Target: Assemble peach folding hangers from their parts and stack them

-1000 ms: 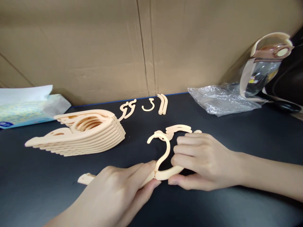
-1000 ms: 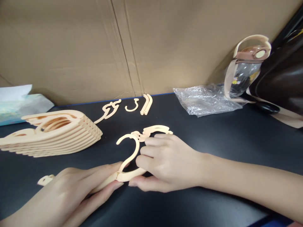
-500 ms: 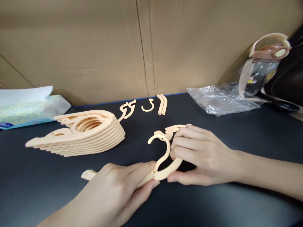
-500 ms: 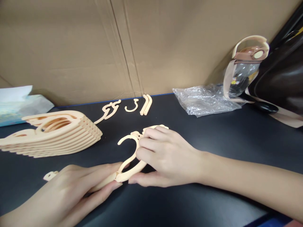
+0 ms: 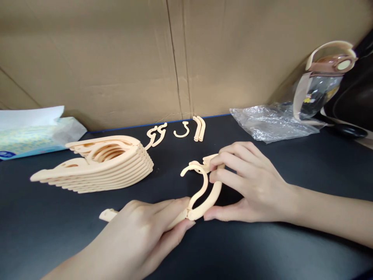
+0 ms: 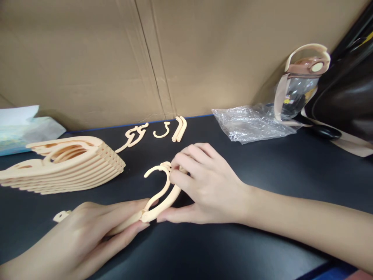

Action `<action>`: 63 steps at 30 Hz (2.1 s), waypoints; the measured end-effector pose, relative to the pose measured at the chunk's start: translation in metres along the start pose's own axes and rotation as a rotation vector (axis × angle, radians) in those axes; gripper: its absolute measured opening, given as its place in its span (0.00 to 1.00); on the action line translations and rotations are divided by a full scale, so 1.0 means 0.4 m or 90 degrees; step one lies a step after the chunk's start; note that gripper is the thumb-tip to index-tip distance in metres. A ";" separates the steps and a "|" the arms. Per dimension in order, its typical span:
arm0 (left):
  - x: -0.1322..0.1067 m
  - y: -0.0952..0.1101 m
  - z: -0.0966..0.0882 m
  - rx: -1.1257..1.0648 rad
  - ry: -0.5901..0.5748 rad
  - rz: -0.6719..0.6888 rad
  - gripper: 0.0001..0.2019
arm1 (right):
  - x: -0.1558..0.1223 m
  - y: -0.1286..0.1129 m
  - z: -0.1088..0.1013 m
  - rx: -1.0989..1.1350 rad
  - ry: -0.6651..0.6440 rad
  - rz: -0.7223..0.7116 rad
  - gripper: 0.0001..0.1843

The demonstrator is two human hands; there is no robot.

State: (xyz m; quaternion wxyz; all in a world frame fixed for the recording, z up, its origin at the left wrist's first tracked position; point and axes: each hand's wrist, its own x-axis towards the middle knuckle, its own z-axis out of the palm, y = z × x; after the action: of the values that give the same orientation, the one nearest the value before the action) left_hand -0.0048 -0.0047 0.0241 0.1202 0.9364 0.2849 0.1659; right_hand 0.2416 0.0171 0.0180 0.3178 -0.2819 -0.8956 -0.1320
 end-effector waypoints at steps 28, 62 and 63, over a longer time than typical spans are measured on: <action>-0.010 -0.009 0.009 -0.009 0.014 -0.021 0.13 | 0.002 -0.010 -0.005 -0.078 0.014 -0.006 0.22; -0.017 -0.010 0.003 0.009 -0.009 0.060 0.11 | -0.003 0.005 0.004 0.037 -0.060 -0.037 0.23; -0.017 -0.010 0.003 0.013 -0.008 0.061 0.11 | -0.004 0.006 0.005 0.037 -0.063 -0.044 0.23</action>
State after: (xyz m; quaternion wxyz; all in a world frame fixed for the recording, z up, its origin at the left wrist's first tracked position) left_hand -0.0118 -0.0055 0.0201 0.1046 0.9511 0.2409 0.1625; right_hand 0.2432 0.0191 0.0156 0.2761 -0.2475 -0.9230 -0.1029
